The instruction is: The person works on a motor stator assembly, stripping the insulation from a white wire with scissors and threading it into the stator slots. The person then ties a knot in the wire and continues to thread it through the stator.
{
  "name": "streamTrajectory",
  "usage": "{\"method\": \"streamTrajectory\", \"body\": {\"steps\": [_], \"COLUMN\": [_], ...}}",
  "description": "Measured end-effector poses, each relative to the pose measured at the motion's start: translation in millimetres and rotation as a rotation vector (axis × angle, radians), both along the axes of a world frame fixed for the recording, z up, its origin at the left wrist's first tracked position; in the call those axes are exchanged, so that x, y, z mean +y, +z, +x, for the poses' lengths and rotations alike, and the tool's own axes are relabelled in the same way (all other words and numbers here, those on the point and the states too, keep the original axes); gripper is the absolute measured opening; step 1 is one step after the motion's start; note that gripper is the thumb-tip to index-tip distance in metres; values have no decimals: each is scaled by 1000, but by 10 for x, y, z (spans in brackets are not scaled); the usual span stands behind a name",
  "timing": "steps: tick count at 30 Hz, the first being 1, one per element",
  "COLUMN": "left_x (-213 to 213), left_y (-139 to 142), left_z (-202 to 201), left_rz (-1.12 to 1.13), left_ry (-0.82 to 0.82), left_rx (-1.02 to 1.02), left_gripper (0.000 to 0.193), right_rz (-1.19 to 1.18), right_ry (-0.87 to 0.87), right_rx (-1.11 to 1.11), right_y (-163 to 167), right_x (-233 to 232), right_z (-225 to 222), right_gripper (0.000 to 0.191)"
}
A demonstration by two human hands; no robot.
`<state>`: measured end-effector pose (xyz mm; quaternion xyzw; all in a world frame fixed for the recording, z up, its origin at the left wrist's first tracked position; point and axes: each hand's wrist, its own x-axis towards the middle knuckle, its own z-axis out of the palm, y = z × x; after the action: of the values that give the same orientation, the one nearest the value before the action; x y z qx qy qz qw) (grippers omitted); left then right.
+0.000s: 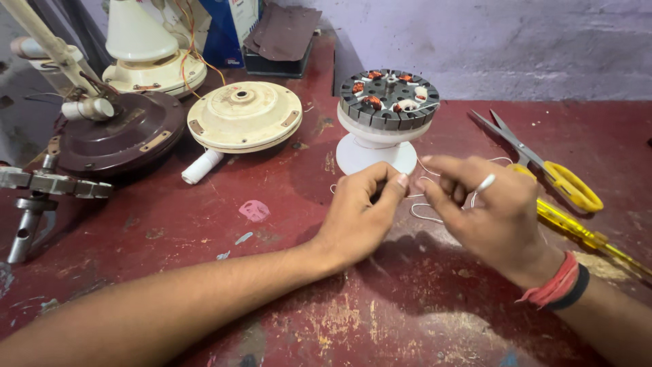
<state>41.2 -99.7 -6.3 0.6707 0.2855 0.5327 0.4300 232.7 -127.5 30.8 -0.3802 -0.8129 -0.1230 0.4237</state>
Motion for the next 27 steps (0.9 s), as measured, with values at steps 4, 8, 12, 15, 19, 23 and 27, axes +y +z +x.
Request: {"method": "streamTrajectory", "body": {"steps": [4,8,12,15,19,23,27], "left_x": [-58,-90,178,540,951,1055,1036], "left_y": [59,83,130,165,168,129,159], "left_z": [-12,-52,-192,-339,-528,-622,-506], "left_rz": [96,153,607,660,785,622,703], "left_ry": [-36,64,592,679,427,208,304], "left_rx": [95,96,114,204,322,303,318], "left_gripper": [25,21,29,57,49,38,38], "right_rz": [141,213,155,72,29,-75,-39], "right_ry": [77,90,42,43,60,95,97], "right_rx": [-149,-136,48,191,305,456,526], "right_y": [147,216,222,225,207,174,414], "right_x": [-80,-67,-35,-24,-28,27,209], "right_z": [-93,-80,18,41,26,50,57], "right_gripper": [23,18,16,14,15,13,9]}}
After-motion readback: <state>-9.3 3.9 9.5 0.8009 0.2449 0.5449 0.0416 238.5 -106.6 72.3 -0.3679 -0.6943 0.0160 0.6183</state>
